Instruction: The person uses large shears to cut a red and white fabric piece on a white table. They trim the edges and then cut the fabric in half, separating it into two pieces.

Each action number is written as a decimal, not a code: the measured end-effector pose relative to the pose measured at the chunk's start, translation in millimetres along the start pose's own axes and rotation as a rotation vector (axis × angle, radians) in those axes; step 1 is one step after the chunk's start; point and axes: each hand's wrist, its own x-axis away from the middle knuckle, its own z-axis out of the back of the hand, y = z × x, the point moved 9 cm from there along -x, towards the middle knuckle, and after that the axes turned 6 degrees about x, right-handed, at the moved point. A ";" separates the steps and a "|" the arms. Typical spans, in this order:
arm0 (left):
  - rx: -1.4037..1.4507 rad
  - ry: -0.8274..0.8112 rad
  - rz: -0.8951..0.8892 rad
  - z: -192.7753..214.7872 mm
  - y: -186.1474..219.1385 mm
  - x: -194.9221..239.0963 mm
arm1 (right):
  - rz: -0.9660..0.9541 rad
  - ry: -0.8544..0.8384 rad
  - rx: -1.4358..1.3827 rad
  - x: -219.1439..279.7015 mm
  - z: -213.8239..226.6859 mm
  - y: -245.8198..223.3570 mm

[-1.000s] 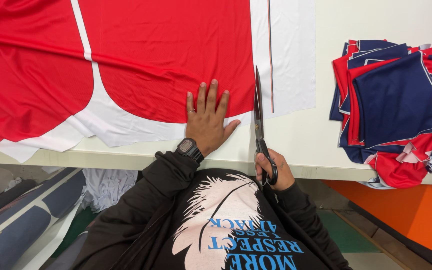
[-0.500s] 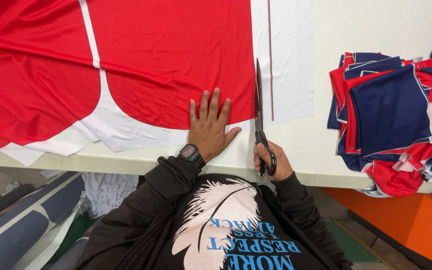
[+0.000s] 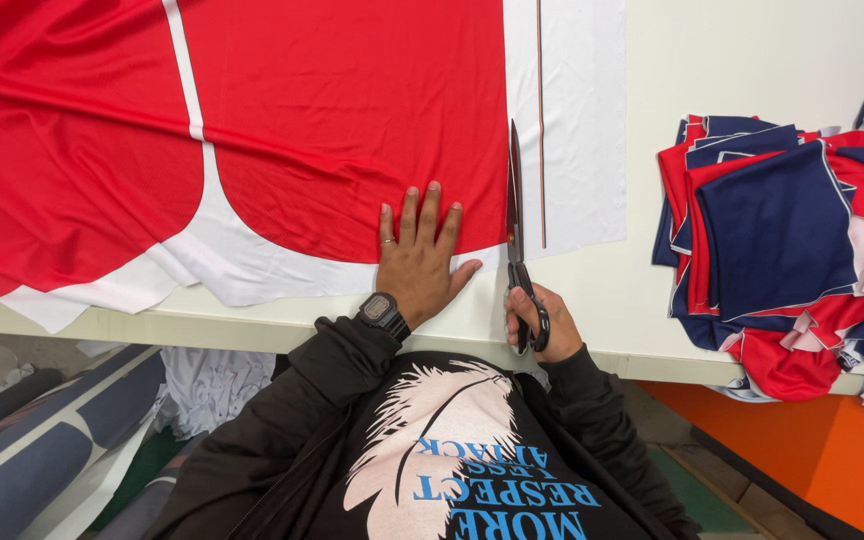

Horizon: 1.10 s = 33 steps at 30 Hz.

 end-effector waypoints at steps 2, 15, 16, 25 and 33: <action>0.002 0.005 0.002 2.2 -0.2 0.3 | 0.012 -0.007 0.005 -3.0 1.7 -6.8; 0.020 0.035 -0.006 5.2 1.2 0.8 | 0.035 0.009 0.081 -29.8 6.4 -28.5; 0.021 0.033 -0.005 5.2 1.5 0.9 | 0.034 0.007 0.068 -29.3 5.9 -29.0; 0.013 0.039 -0.011 12.8 4.4 0.3 | 0.052 0.009 0.025 -45.3 8.1 -57.4; 0.026 0.052 -0.013 8.9 2.7 0.5 | 0.044 0.000 -0.003 -58.6 13.5 -61.2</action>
